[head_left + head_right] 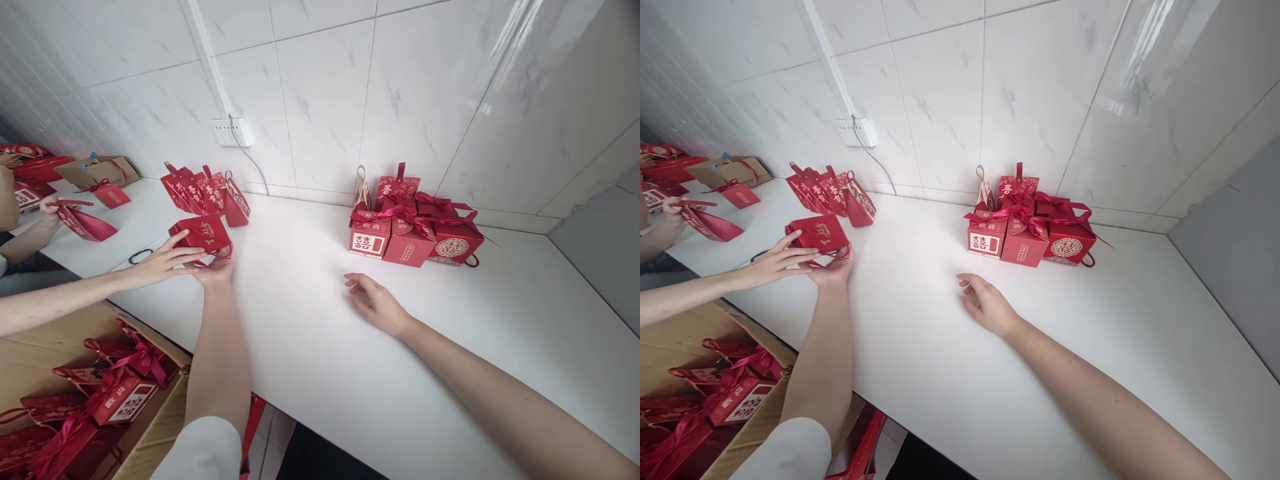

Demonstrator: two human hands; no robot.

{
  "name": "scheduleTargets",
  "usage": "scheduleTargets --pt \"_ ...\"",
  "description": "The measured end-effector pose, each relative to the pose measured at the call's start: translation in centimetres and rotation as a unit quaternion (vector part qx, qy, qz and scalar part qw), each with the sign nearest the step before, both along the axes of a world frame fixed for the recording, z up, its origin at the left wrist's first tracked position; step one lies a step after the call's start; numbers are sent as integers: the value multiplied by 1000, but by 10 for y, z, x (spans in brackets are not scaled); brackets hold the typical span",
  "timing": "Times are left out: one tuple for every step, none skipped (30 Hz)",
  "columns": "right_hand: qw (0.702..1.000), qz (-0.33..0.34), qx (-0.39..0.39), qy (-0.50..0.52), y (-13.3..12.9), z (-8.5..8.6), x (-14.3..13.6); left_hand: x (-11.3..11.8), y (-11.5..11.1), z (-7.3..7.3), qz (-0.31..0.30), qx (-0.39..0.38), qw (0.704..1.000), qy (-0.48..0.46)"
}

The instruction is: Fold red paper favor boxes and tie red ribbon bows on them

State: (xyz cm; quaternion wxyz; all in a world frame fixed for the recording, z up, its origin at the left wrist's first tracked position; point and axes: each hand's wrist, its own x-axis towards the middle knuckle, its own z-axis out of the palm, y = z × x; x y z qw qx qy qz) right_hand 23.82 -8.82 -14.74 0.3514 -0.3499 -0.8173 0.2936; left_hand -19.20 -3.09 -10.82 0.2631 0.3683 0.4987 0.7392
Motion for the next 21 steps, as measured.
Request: scheduleTargets --pt "1000 0 2 0 1 0 0 -1 -1 -1 -18 12 999 -40" --pt "1000 0 4 -1 1 0 0 -2 -2 -1 -35 28 994 -99" --pt "1000 1 5 -2 1 0 -1 -3 -2 -1 -48 46 984 -165" --pt "1000 1 7 -2 1 1 -1 -3 -1 -1 -54 55 978 -194" --pt "1000 2 9 -2 1 2 -1 -1 0 0 -55 59 975 -208" --pt "1000 4 13 -3 1 3 -1 4 3 1 -56 55 974 -211" --pt "1000 5 19 -6 1 3 -1 12 7 3 -57 41 976 -204" --pt "1000 6 25 -10 1 4 -2 24 12 5 -59 14 981 -186" --pt "999 6 33 -17 2 4 -2 40 17 7 -62 -23 985 -157" --pt "999 8 41 -25 3 4 -3 60 21 9 -63 -61 990 -112" --pt "998 12 49 -34 4 4 -3 83 24 10 -82 -117 988 -53" --pt "997 15 58 -40 4 4 -4 109 26 11 -86 -148 985 28" --pt "997 19 64 -44 5 4 -5 135 25 11 -107 -151 973 136" --pt "997 21 67 -45 4 7 -5 160 21 10 -116 -136 950 257" --pt "997 18 65 -43 2 12 -6 183 16 9 -142 -110 905 386" --pt "997 13 63 -42 -3 21 -6 203 10 8 -169 -85 849 494" --pt "997 4 58 -41 -10 34 -7 220 3 6 -180 -65 803 564" --pt "997 -9 69 -43 -21 51 -7 233 -4 4 -193 -54 767 610" --pt "993 0 101 -53 -34 70 -7 243 -10 2 -205 -52 743 635" --pt "987 26 140 -71 -50 92 -8 249 -15 1 -222 -57 726 648" --pt "977 61 187 -84 -67 113 -8 253 -18 -1 -240 -64 716 653"
